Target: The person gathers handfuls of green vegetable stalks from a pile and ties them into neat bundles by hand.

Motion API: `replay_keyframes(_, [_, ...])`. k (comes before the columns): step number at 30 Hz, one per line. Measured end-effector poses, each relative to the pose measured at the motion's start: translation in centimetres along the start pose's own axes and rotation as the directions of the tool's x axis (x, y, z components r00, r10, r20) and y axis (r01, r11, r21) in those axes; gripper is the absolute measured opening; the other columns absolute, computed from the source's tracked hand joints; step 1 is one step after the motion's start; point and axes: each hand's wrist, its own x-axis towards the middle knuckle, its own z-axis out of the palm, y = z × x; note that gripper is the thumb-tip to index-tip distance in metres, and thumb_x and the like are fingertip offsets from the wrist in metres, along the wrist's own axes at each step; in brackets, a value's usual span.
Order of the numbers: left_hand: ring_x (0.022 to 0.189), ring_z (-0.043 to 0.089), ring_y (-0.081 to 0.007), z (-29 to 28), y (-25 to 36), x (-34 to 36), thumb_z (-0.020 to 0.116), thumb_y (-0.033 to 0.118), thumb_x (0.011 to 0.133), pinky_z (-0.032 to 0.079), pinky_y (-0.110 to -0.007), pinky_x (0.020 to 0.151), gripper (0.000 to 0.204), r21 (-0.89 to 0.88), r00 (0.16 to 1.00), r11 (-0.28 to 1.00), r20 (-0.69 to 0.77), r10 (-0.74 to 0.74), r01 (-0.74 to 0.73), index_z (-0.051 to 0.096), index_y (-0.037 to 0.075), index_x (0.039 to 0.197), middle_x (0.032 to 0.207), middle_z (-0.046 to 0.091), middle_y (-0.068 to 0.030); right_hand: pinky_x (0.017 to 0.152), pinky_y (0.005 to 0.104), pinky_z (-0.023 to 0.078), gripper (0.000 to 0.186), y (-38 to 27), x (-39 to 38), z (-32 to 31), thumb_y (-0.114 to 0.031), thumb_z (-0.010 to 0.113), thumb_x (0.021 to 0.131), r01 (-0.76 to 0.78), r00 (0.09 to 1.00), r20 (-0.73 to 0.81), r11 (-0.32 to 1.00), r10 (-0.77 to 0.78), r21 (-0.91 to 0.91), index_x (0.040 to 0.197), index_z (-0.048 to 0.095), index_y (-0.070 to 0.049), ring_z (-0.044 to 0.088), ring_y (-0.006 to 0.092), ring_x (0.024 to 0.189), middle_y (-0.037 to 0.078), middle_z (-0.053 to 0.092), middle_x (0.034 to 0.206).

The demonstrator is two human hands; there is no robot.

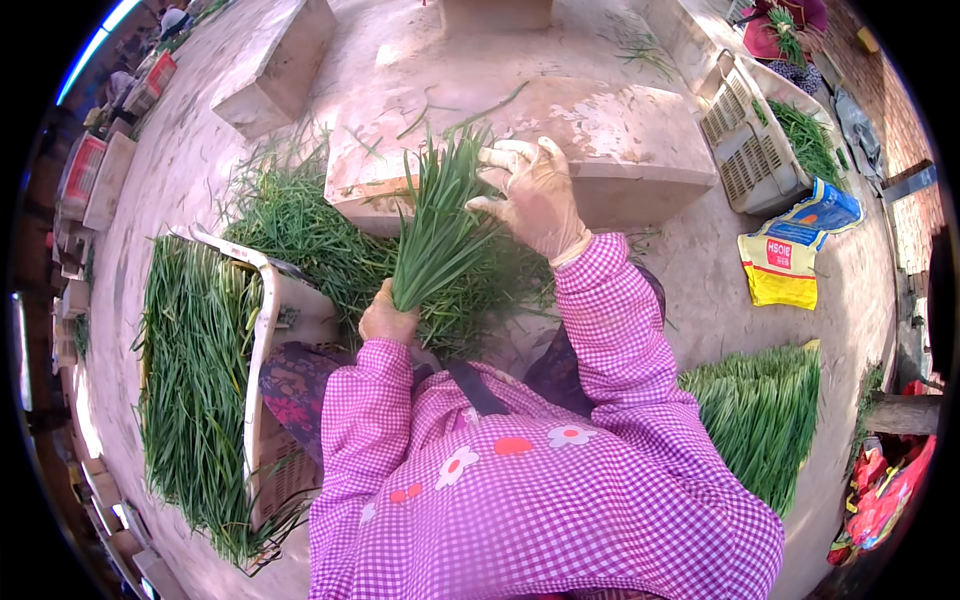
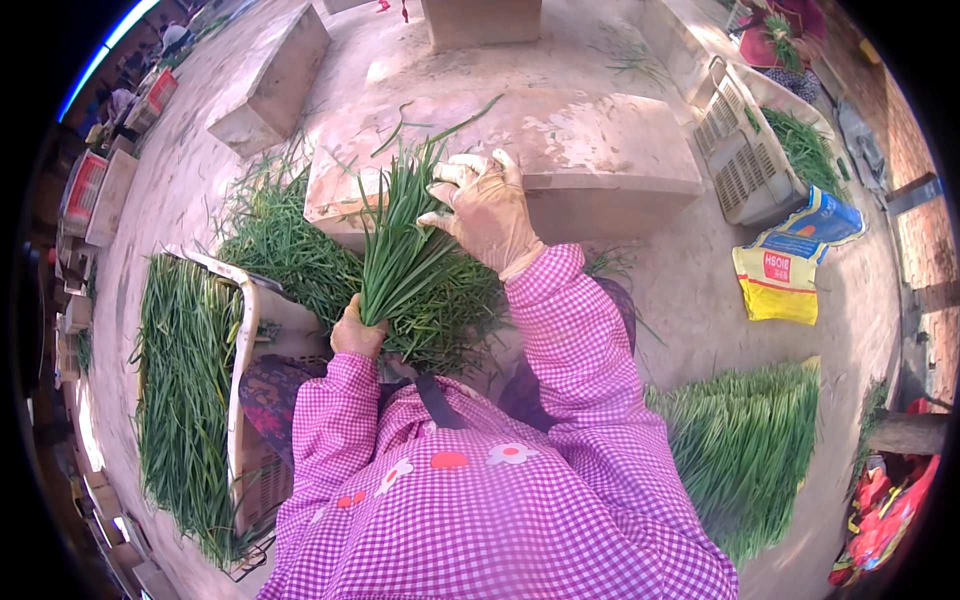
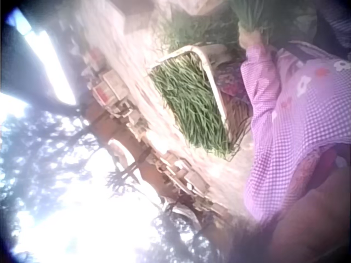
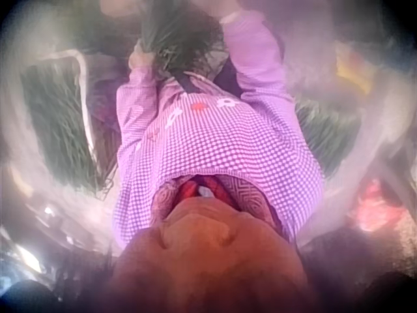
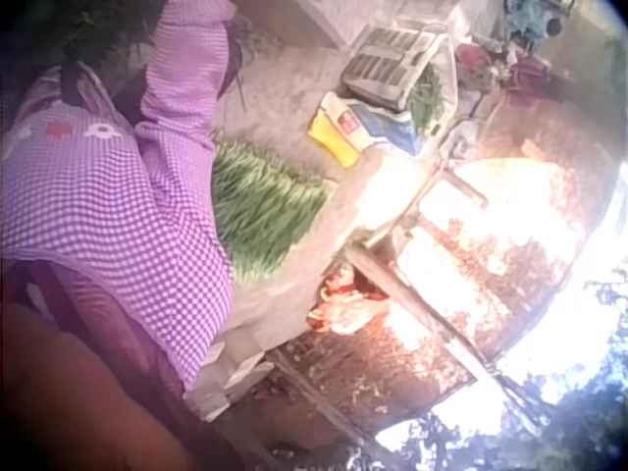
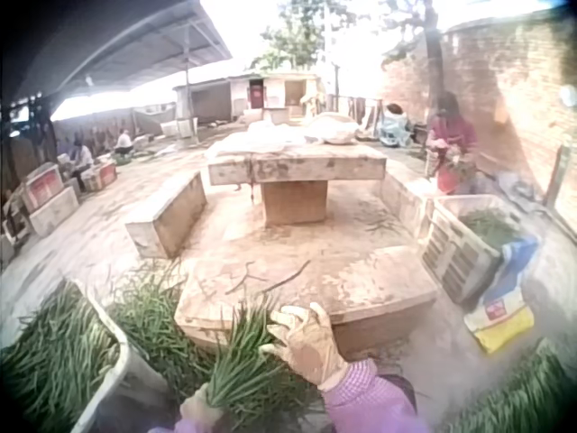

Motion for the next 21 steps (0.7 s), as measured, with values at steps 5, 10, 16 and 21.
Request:
replay_keyframes(5, [0.095,0.066,-0.0312,0.0,-0.2,0.0,0.073,0.035,0.073,0.051,-0.040,0.085,0.057,0.001,1.000,1.000,-0.020,0.021,-0.021,0.057,0.020,0.126,0.102,0.070,-0.0129,0.096,0.0413,0.039,0.022,-0.4,-0.4,1.4,-0.030,0.066,0.084,-0.072,0.996,0.060,0.969,0.059,0.236,0.096,0.072,-0.012,0.059,0.0205,0.104,0.004,0.067,0.103])
replay_keyframes(10, [0.093,0.066,-0.0327,0.1,-0.3,-0.1,0.072,0.034,0.074,0.051,-0.042,0.082,0.052,-0.018,0.998,0.999,-0.056,0.030,-0.031,0.059,0.021,0.122,0.099,0.070,-0.0125,0.073,0.0305,0.049,0.014,3.4,-0.2,0.1,-0.010,0.063,0.087,-0.322,0.833,-0.092,0.615,0.545,0.720,0.096,0.068,0.000,0.064,0.0199,0.082,0.011,0.069,0.088])
replay_keyframes(16, [0.089,0.066,-0.0355,0.3,-0.4,0.0,0.071,0.035,0.075,0.052,-0.044,0.078,0.043,-0.031,0.990,0.996,-0.120,0.074,-0.078,0.060,0.024,0.115,0.094,0.070,-0.0130,0.079,0.0313,0.049,0.019,4.1,-0.4,-0.3,-0.015,0.061,0.089,-0.273,0.859,-0.053,0.544,0.509,0.794,0.097,0.068,0.001,0.064,0.0228,0.089,0.012,0.069,0.089])
replay_keyframes(21, [0.087,0.066,-0.0351,0.2,-0.3,-0.2,0.070,0.031,0.076,0.052,-0.044,0.077,0.038,0.019,0.978,0.991,-0.161,0.134,-0.133,0.061,0.023,0.112,0.092,0.070,-0.0120,0.079,0.0402,0.048,0.040,2.8,-0.5,0.6,-0.040,0.060,0.087,-0.325,0.943,0.220,0.838,0.250,0.438,0.089,0.069,-0.001,0.064,0.0335,0.086,0.020,0.067,0.086])
